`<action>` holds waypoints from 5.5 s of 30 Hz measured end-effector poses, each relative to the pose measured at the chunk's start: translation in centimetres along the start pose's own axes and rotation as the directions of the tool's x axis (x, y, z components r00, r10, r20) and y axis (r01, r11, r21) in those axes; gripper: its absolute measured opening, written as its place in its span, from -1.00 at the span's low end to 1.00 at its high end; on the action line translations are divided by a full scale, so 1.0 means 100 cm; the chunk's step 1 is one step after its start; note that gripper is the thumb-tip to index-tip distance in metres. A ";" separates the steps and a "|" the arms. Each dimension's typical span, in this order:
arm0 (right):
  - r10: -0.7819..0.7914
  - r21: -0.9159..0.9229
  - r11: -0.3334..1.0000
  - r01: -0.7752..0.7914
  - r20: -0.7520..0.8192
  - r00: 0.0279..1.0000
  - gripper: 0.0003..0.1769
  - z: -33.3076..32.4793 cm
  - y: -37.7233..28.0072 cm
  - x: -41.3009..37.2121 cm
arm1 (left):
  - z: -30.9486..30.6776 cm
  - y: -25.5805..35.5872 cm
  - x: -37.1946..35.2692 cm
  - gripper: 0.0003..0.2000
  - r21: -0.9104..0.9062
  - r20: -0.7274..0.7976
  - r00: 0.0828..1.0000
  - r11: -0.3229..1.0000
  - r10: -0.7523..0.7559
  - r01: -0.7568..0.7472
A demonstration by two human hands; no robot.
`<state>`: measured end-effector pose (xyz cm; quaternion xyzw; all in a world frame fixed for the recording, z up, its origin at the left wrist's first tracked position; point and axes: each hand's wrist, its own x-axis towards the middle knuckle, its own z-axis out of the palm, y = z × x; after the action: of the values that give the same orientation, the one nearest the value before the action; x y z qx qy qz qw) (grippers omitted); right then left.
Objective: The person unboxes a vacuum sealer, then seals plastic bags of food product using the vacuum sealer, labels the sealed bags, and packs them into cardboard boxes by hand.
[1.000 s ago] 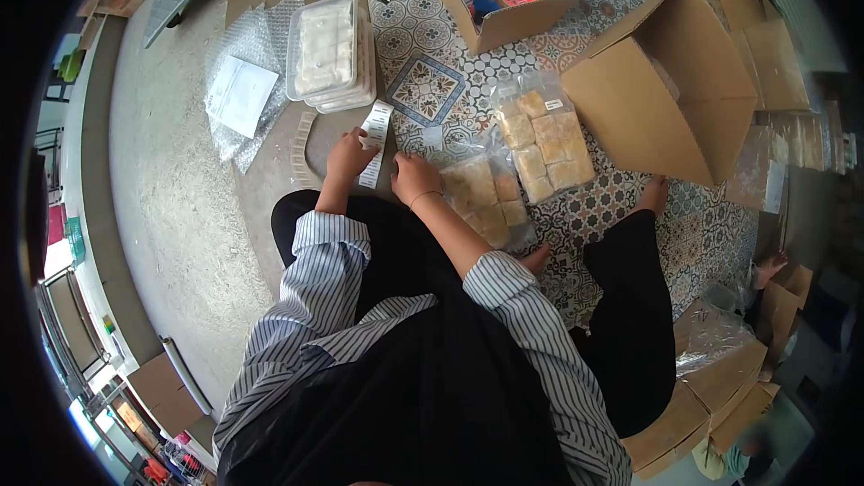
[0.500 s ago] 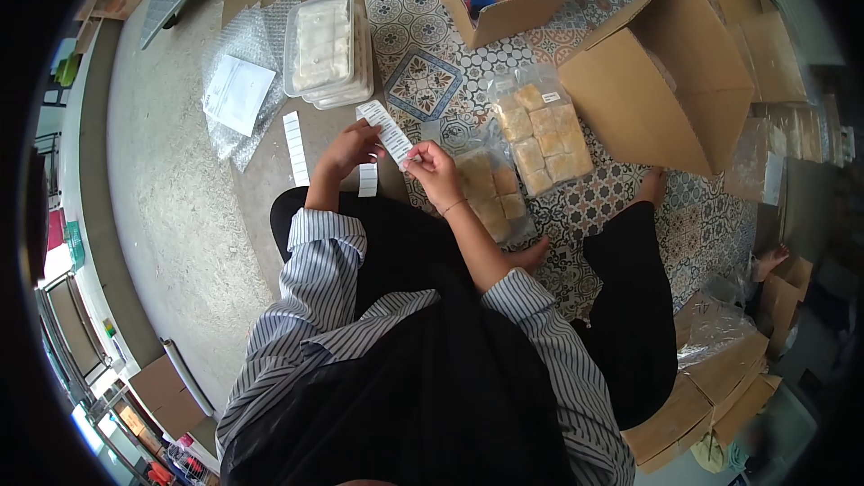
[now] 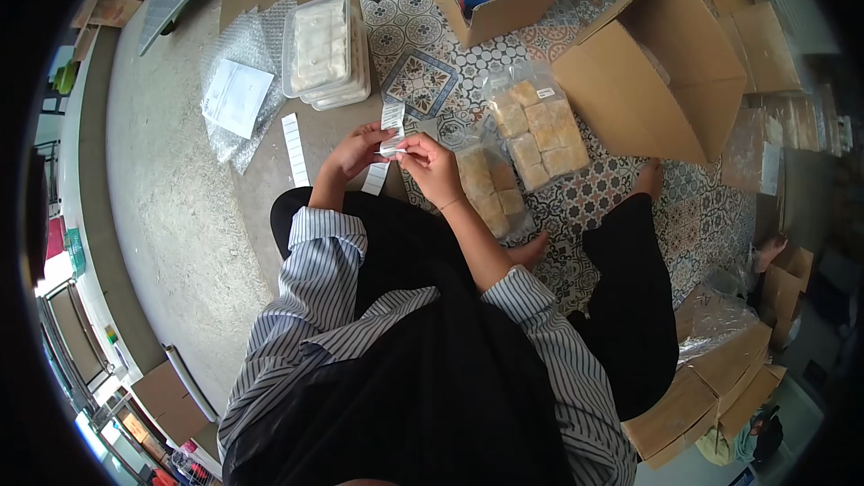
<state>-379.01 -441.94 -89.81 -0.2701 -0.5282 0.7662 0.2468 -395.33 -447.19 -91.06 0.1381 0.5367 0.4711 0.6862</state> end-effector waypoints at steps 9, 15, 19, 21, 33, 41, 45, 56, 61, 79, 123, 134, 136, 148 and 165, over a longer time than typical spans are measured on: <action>-0.004 0.056 0.998 0.007 -0.061 0.998 -0.83 -0.014 -0.003 -0.002 | -0.005 0.007 -0.003 -0.75 0.086 -0.214 0.972 0.993 0.097 -0.080; 0.010 -0.188 0.982 0.001 0.055 0.998 -0.69 -0.011 0.012 -0.001 | 0.000 -0.001 0.001 -0.72 0.046 -0.129 0.991 0.998 0.046 -0.040; -0.023 -0.171 0.985 0.015 -0.049 0.999 -0.80 -0.001 0.018 -0.002 | 0.000 -0.003 0.003 -0.72 0.029 -0.134 0.990 0.999 0.031 -0.027; -0.026 -0.189 0.982 0.016 -0.052 0.998 -0.84 -0.001 0.018 -0.003 | -0.001 -0.003 0.004 -0.72 0.040 -0.128 0.992 0.999 0.022 -0.017; -0.097 -0.111 0.991 0.068 -0.277 0.956 -0.92 -0.036 0.004 -0.007 | -0.023 -0.013 -0.005 -0.57 0.819 -0.573 0.604 0.399 0.554 0.411; 0.009 -0.520 0.829 -0.209 -0.360 0.933 -0.75 -0.118 -0.003 -0.005 | 0.039 -0.005 0.005 -0.62 0.980 -0.193 0.486 0.142 0.852 0.141; 0.139 -0.471 0.800 -0.373 -0.459 0.878 -0.70 -0.124 -0.021 -0.011 | 0.084 -0.039 0.021 -0.77 0.963 0.096 0.628 0.088 0.772 -0.255; 0.082 -0.266 0.937 -0.227 -0.464 0.882 -0.79 -0.069 0.011 -0.023 | 0.103 -0.049 0.030 -0.83 0.498 -0.183 0.875 0.810 0.448 -0.311; -0.171 -0.815 0.579 -0.024 -0.150 0.974 -0.81 -0.073 -0.026 -0.019 | 0.097 -0.043 0.026 -0.86 0.884 0.082 0.757 0.303 0.648 -0.355; 0.235 -0.148 0.929 -0.341 -0.476 0.847 -0.92 -0.101 0.000 0.001 | 0.061 -0.058 0.062 -0.63 0.968 -0.041 0.819 0.226 0.573 -0.109; -0.296 -0.956 0.136 -0.260 -0.290 0.910 -0.98 -0.063 0.024 0.007 | 0.045 -0.063 0.079 -0.63 0.084 -0.095 0.990 0.992 0.099 -0.092; -0.294 -0.942 0.143 -0.302 -0.332 0.896 -0.91 -0.055 0.029 0.008 | 0.039 -0.071 0.083 -0.61 0.100 -0.158 0.983 0.992 0.089 -0.074; -0.298 -0.960 0.188 -0.209 -0.259 0.919 -0.90 -0.050 0.026 0.006 | 0.035 -0.073 0.088 -0.66 0.105 -0.146 0.984 0.990 0.104 -0.089; -0.278 -0.997 0.076 0.012 -0.010 0.961 -0.66 -0.065 0.011 0.014 | 0.046 -0.068 0.079 -0.66 0.158 -0.153 0.973 0.976 0.174 -0.150; -0.661 -0.896 0.443 0.047 -0.291 0.691 -0.64 -0.084 -0.003 -0.044 | 0.050 -0.065 0.052 -0.72 0.138 -0.207 0.930 0.950 0.304 -0.280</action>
<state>-370.13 -439.10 -91.33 -0.4579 -0.7623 0.2074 0.4076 -387.91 -444.80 -96.81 0.1983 0.6089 0.5514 0.5347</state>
